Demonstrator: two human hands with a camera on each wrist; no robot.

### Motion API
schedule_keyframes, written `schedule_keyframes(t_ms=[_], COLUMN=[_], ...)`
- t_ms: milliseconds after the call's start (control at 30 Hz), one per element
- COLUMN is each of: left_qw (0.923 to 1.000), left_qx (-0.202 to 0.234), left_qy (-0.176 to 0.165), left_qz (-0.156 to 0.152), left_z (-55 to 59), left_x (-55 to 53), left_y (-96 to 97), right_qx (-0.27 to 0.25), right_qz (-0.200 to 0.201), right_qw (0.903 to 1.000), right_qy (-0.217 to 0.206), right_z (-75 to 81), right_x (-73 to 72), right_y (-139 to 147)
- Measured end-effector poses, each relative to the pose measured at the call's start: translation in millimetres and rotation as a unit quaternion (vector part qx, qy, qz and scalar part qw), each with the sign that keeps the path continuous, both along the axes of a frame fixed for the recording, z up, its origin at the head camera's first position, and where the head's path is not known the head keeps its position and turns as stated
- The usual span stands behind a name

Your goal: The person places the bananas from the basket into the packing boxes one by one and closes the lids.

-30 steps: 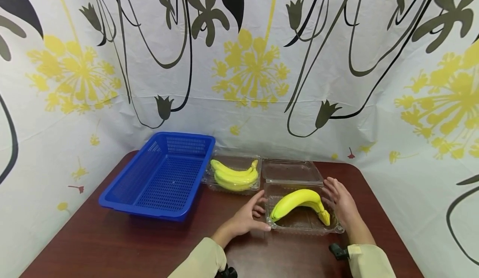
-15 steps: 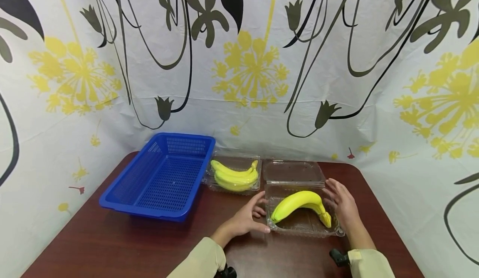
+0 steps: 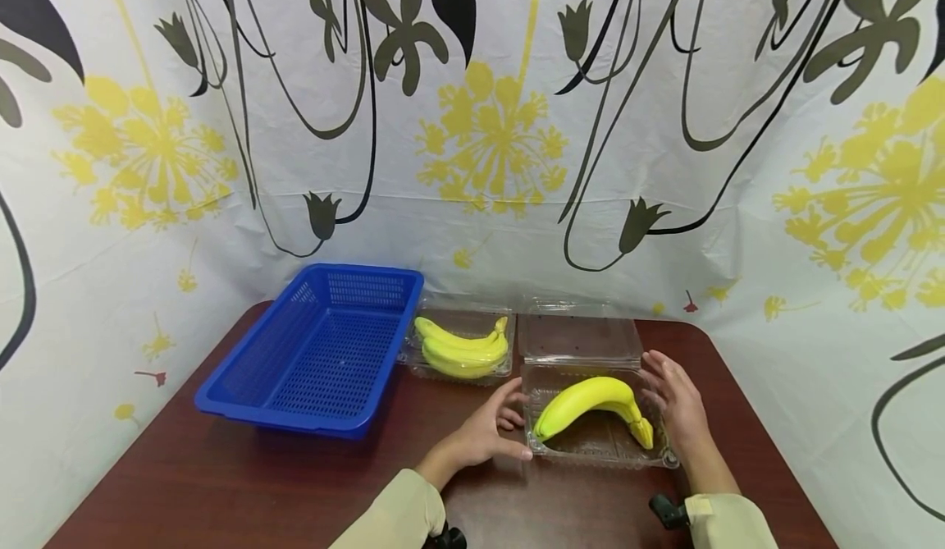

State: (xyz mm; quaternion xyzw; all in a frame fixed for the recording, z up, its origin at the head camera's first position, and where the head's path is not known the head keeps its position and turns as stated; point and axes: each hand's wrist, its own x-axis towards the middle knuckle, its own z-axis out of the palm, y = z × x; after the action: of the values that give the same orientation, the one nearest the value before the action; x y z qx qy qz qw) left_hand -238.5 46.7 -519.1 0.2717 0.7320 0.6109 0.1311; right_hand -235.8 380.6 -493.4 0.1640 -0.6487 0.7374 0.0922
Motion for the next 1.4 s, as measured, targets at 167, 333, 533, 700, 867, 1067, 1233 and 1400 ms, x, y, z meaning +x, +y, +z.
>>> schedule_keyframes(t_ms=[167, 333, 533, 700, 867, 1067, 1233, 1400], left_qw=[1.0000, 1.0000, 0.9999, 0.9999, 0.9999, 0.9999, 0.9999, 0.9998], left_qx=[0.002, 0.003, 0.001, 0.005, 0.008, 0.005, 0.005, 0.011], left_qy=[0.004, 0.004, -0.003, 0.001, 0.004, -0.003, -0.003, -0.004], left_qz=[0.001, 0.007, 0.013, 0.015, 0.014, 0.013, 0.013, 0.014], left_z=[-0.6, 1.1, 0.8, -1.3, -1.8, -1.9, -2.2, -0.8], left_x=[-0.6, -0.2, -0.4, -1.2, -0.9, -0.4, -0.8, 0.2], left_y=[0.1, -1.0, -1.7, -1.5, -1.6, -1.6, -1.4, -2.1], right_qx=[-0.007, -0.018, -0.010, 0.001, 0.002, -0.012, -0.001, 0.012], right_qz=[-0.008, -0.032, -0.096, -0.115, -0.119, -0.121, -0.130, -0.137], right_qw=[0.9999, 0.9990, 0.9948, 0.9928, 0.9923, 0.9919, 0.9911, 0.9901], right_qy=[0.014, 0.025, 0.033, 0.034, 0.034, 0.039, 0.030, 0.027], right_z=[0.9, 0.0, 0.0, 1.2, 1.6, 0.8, 0.7, 1.7], right_x=[-0.4, -2.9, -5.6, -5.6, -4.4, -2.6, -2.5, -2.2], right_y=[-1.2, -5.2, -10.6, -12.5, -12.9, -13.4, -13.4, -12.8])
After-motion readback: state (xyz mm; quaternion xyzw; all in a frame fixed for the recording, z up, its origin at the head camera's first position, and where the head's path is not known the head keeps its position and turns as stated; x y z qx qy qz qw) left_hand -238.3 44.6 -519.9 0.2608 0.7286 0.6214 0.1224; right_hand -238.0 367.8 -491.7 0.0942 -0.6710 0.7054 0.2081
